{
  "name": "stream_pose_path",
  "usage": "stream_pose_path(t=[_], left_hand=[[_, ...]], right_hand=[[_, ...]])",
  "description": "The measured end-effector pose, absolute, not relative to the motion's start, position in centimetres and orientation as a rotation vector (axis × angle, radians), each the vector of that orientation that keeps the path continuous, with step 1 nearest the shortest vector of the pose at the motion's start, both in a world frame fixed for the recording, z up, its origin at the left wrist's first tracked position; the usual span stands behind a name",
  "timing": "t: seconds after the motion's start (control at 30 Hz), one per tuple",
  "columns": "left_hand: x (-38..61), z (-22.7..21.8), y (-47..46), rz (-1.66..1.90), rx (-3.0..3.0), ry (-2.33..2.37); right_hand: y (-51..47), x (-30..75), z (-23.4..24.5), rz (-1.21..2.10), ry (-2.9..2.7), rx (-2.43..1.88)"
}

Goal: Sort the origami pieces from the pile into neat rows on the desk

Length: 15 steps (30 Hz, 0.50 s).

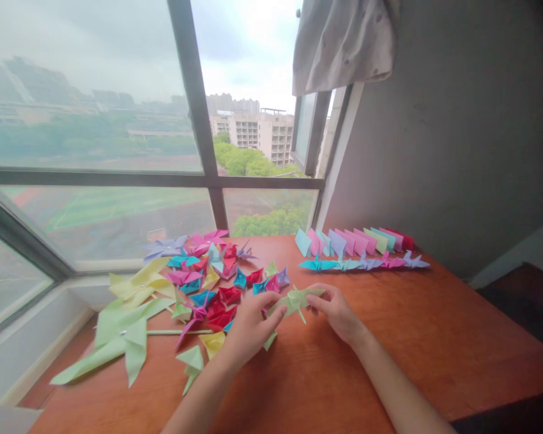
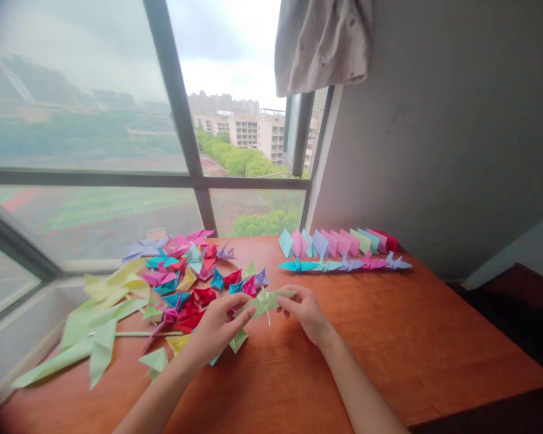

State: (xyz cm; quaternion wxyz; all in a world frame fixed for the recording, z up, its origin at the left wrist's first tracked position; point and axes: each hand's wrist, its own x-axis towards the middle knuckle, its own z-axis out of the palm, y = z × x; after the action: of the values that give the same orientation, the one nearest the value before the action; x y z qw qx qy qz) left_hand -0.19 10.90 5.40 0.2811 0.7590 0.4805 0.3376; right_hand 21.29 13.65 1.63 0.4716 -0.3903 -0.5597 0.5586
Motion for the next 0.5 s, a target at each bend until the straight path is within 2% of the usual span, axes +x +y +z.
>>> stream_pose_path(t=[0.5], left_hand=[[-0.16, 6.07, 10.51, 0.754, 1.707, 1.04]], right_hand=[[13.64, 21.73, 1.11, 1.56, -1.124, -0.855]])
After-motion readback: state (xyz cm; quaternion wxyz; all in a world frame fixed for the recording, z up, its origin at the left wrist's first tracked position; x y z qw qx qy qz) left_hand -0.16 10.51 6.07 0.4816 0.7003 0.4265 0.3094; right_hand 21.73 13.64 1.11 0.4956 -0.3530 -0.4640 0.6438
